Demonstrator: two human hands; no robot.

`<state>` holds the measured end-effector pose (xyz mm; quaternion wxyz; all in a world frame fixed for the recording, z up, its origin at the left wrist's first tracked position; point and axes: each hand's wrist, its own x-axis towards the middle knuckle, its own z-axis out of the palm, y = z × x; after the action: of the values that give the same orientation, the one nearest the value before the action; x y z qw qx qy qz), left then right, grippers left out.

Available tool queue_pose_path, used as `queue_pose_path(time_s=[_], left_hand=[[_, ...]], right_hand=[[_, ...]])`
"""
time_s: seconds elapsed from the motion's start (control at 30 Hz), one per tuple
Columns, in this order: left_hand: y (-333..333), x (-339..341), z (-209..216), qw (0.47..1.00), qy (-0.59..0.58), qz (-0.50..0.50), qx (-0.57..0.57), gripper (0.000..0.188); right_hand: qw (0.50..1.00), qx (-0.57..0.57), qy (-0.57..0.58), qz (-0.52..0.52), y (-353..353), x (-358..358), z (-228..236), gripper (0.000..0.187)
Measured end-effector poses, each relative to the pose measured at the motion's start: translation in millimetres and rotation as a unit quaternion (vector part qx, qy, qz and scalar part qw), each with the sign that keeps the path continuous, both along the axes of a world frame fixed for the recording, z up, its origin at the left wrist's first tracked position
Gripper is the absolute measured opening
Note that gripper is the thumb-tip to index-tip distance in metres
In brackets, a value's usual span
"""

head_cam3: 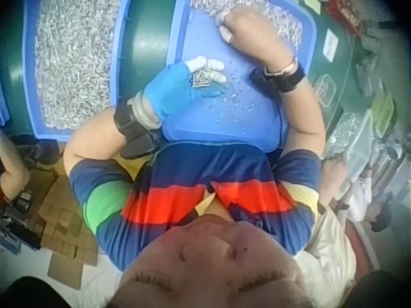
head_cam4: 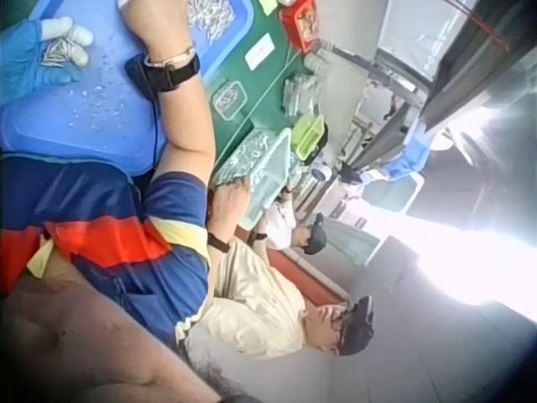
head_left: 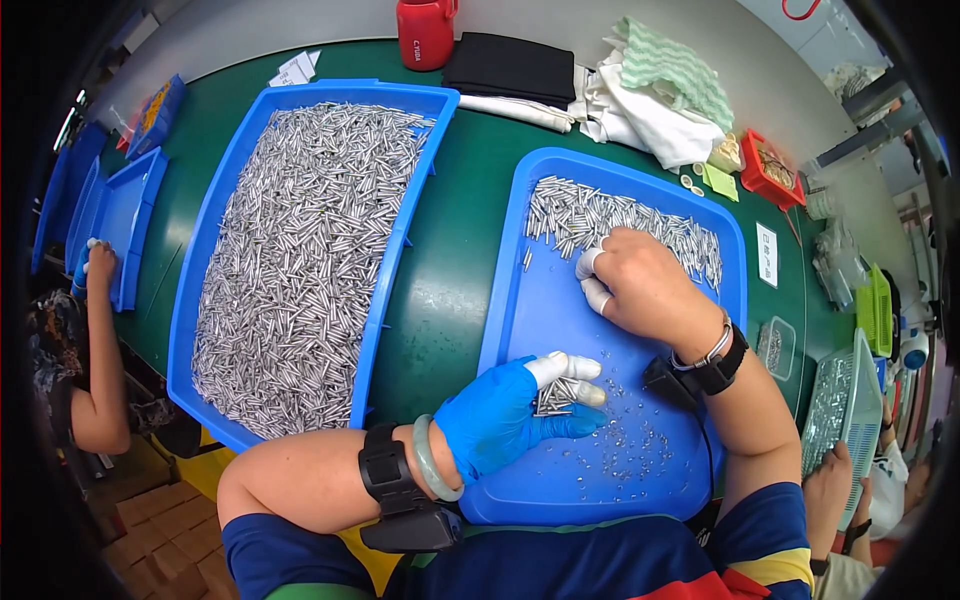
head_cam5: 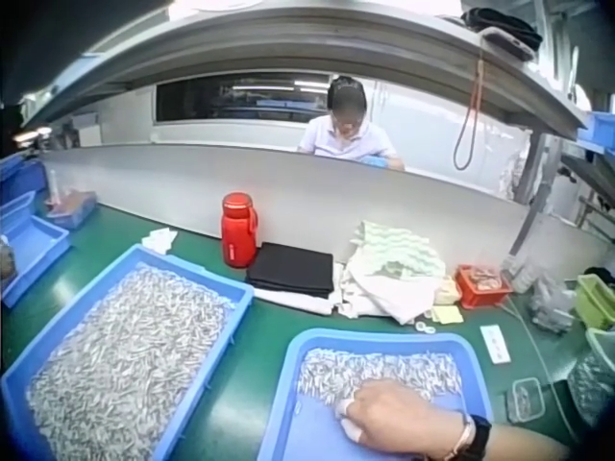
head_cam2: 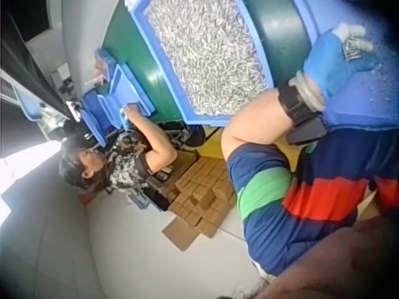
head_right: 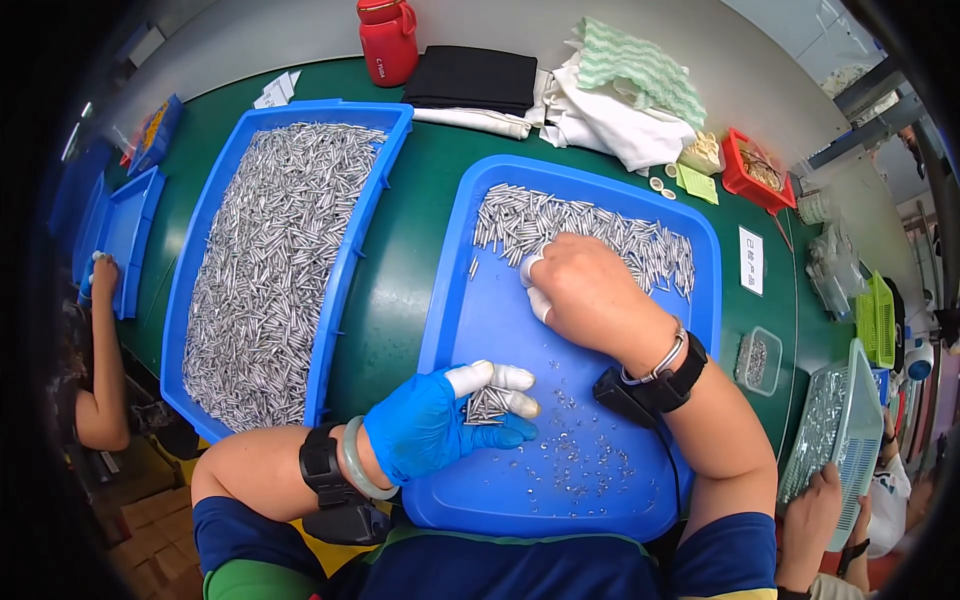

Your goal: The person picks up metal pins from a blue tray, holds them against a small white pad to rotate and inspect them, and then places them back into the tray.

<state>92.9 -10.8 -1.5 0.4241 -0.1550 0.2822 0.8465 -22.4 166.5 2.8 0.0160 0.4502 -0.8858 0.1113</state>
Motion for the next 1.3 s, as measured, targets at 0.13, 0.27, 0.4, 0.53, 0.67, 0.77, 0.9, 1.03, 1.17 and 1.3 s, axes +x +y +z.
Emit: queue_pose_path(time_s=[0.13, 0.27, 0.4, 0.53, 0.67, 0.77, 0.9, 1.03, 1.17, 1.3], left_hand=[[2, 0, -1, 1.000, -0.005, 0.007, 0.002, 0.037], [0, 1, -4, 0.999, -0.013, 0.041, 0.019, 0.037], [1, 1, -3, 0.999, -0.004, 0.031, 0.039, 0.037], [-1, 1, -5, 1.000, -0.007, 0.005, 0.028, 0.036], [-2, 1, -7, 0.999, -0.007, -0.002, 0.031, 0.035], [-2, 1, -6, 1.000, -0.008, -0.001, 0.023, 0.035], [-1, 0, -3, 1.000, 0.000, -0.010, 0.006, 0.034], [-2, 0, -3, 1.000, 0.001, -0.013, 0.003, 0.034], [-1, 0, -2, 1.000, 0.012, -0.025, 0.000, 0.036], [-1, 1, -1, 0.999, 0.020, -0.032, 0.001, 0.036]], right_hand=[[0.989, -0.059, -0.135, -0.012, 1, 7, 14, 0.008], [0.929, -0.177, -0.318, 0.070, -5, 23, 35, 0.010], [0.972, -0.138, -0.191, 0.007, 0, 11, 19, 0.013], [0.994, -0.071, -0.059, -0.053, -1, 5, 1, 0.015], [0.994, -0.064, -0.088, -0.003, -2, 6, 5, 0.015], [0.992, -0.072, -0.103, 0.021, -2, 4, 4, 0.017], [0.995, -0.075, -0.059, 0.009, -4, 4, 0, 0.022], [0.988, -0.085, -0.114, 0.063, -2, 5, 2, 0.026], [0.958, -0.112, -0.233, 0.120, -4, 6, 7, 0.028], [0.984, -0.075, -0.145, 0.070, -7, 9, 10, 0.025]])
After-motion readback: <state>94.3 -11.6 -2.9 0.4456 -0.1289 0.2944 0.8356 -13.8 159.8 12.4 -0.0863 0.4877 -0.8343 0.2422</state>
